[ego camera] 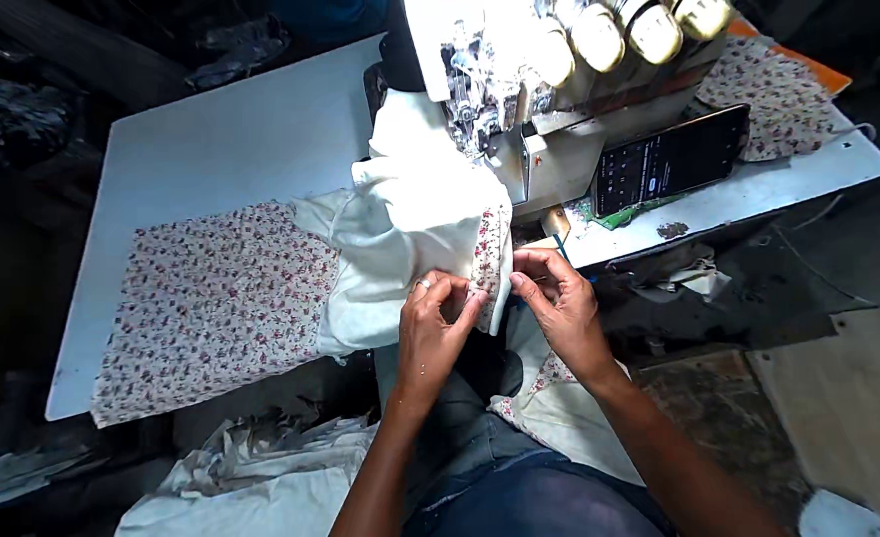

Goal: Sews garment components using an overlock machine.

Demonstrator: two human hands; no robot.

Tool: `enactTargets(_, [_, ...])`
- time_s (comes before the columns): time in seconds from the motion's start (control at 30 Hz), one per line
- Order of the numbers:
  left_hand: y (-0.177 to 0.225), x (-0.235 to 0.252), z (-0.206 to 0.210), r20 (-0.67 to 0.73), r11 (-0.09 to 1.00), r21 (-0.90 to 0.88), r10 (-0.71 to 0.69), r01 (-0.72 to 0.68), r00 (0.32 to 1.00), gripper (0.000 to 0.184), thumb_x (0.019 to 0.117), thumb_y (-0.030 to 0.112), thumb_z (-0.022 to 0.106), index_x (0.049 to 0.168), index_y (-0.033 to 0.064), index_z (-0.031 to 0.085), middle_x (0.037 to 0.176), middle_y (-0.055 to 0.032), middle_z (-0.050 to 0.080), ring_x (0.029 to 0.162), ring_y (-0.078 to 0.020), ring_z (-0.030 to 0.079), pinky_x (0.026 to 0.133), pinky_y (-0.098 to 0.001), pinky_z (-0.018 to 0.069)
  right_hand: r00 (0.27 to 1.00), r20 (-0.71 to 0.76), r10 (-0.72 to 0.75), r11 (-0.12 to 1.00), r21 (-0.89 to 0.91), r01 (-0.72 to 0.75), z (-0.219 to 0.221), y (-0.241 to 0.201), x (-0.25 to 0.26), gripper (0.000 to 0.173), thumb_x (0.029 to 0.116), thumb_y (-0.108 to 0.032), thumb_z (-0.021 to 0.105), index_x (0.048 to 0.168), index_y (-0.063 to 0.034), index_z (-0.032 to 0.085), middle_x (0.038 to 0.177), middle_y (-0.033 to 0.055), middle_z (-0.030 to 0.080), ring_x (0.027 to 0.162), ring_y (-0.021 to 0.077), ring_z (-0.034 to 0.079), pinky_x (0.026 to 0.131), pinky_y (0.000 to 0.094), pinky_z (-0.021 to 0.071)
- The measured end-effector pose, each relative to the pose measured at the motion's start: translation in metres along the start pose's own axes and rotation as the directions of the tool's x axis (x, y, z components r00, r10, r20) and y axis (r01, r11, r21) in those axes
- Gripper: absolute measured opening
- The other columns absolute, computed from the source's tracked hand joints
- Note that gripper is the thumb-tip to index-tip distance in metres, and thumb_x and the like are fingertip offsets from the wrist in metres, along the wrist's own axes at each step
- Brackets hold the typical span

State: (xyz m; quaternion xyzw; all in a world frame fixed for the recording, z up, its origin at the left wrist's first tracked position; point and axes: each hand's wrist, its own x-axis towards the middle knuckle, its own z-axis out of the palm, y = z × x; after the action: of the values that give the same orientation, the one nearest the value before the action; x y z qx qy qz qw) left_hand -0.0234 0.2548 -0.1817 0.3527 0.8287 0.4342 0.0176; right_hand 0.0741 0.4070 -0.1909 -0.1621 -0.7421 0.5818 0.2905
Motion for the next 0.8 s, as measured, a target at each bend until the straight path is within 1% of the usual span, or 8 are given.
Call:
enactTargets(0.1, [-0.002, -0.009, -0.011, 0.04, 0.977, -0.211, -0.031, 0.039, 0.999, 0.016, 0.0916, 0.024, 0.072, 0.094, 0.0081, 0.069, 0.107, 0.0016, 0.068, 0.101, -0.0038, 0.065, 0.089, -0.0245, 0.0564, 0.984, -0.064, -0.165, 0.967, -0.209, 0.148, -0.002, -0.003, 0.012, 0.022, 0.1007, -0.019, 0.065, 0.115, -0.0029, 0.067, 0.106, 0.0097, 0.065, 0.085, 0.0096, 0.066, 0.071, 0.0221, 0.056])
enactTargets(0.2, [-0.005, -0.018, -0.017, 0.056, 0.975, -0.211, -0.059, 0.07, 0.997, 0.016, 0.0919, 0.023, 0.072, 0.098, 0.0083, 0.069, 0.091, 0.0055, 0.069, 0.087, -0.0003, 0.067, 0.084, -0.0217, 0.0561, 0.971, -0.052, -0.233, 0.889, -0.417, 0.191, -0.002, -0.013, 0.028, 0.028, 0.0989, -0.032, 0.068, 0.104, -0.0044, 0.068, 0.093, 0.0079, 0.061, 0.065, 0.0128, 0.055, 0.054, 0.0266, 0.044])
enactTargets(0.3, [-0.014, -0.021, -0.02, 0.018, 0.99, -0.112, -0.085, 0.086, 0.996, 0.019, 0.0942, 0.022, 0.07, 0.103, 0.0049, 0.071, 0.089, 0.002, 0.07, 0.081, -0.0001, 0.067, 0.078, -0.0189, 0.0567, 0.97, 0.021, -0.24, 0.791, -0.575, 0.209, -0.001, -0.017, 0.04, 0.016, 0.0959, -0.021, 0.069, 0.097, -0.0047, 0.068, 0.087, 0.0093, 0.06, 0.061, 0.02, 0.055, 0.049, 0.0352, 0.0418])
enactTargets(0.37, [-0.02, -0.02, -0.026, -0.047, 0.994, -0.058, -0.098, 0.096, 0.994, 0.02, 0.0957, 0.022, 0.069, 0.103, 0.0044, 0.073, 0.091, 0.0004, 0.07, 0.079, -0.0001, 0.066, 0.075, -0.0179, 0.056, 0.974, 0.081, -0.214, 0.74, -0.638, 0.215, -0.007, -0.016, 0.04, 0.008, 0.0957, -0.012, 0.067, 0.097, -0.0042, 0.069, 0.09, 0.0123, 0.063, 0.072, 0.027, 0.063, 0.058, 0.0422, 0.0496])
enactTargets(0.5, [-0.025, -0.021, -0.037, -0.057, 0.992, -0.075, -0.109, 0.104, 0.992, 0.02, 0.0947, 0.023, 0.069, 0.101, 0.0038, 0.072, 0.095, 0.0013, 0.068, 0.082, 0.003, 0.063, 0.076, -0.0147, 0.0536, 0.975, 0.102, -0.199, 0.839, -0.496, 0.223, -0.018, -0.007, 0.032, 0.016, 0.0989, -0.007, 0.06, 0.11, -0.0013, 0.07, 0.102, 0.0141, 0.069, 0.095, 0.0271, 0.067, 0.084, 0.0419, 0.0535])
enactTargets(0.63, [-0.023, -0.022, -0.039, -0.028, 0.986, -0.105, -0.133, 0.129, 0.991, 0.019, 0.0954, 0.023, 0.068, 0.099, 0.0053, 0.07, 0.092, 0.004, 0.068, 0.082, 0.0036, 0.064, 0.077, -0.0155, 0.0537, 0.978, 0.165, -0.125, 0.97, -0.185, 0.155, -0.018, -0.009, 0.025, 0.035, 0.102, -0.019, 0.061, 0.134, -0.0033, 0.06, 0.114, 0.0112, 0.07, 0.099, 0.0136, 0.069, 0.088, 0.0297, 0.0562])
enactTargets(0.73, [-0.008, -0.03, -0.044, 0.011, 0.995, -0.05, -0.087, 0.088, 0.996, 0.02, 0.0954, 0.026, 0.069, 0.102, 0.0067, 0.07, 0.089, 0.0046, 0.07, 0.085, 0.0015, 0.066, 0.081, -0.0201, 0.0554, 0.972, 0.194, -0.132, 0.962, -0.212, 0.173, -0.013, -0.009, 0.016, 0.02, 0.0973, -0.016, 0.069, 0.113, -0.0034, 0.066, 0.09, 0.009, 0.071, 0.076, 0.0135, 0.068, 0.068, 0.0293, 0.0568])
enactTargets(0.8, [0.008, -0.042, -0.041, 0.088, 0.997, -0.07, -0.004, 0.01, 0.996, 0.023, 0.095, 0.027, 0.071, 0.101, 0.005, 0.07, 0.09, 0.0018, 0.07, 0.085, -0.002, 0.067, 0.081, -0.0229, 0.057, 0.968, 0.239, -0.075, 0.965, -0.227, 0.131, -0.014, -0.007, 0.001, 0.013, 0.099, -0.016, 0.066, 0.103, -0.0038, 0.068, 0.083, 0.0071, 0.069, 0.074, 0.0117, 0.067, 0.067, 0.0285, 0.0554])
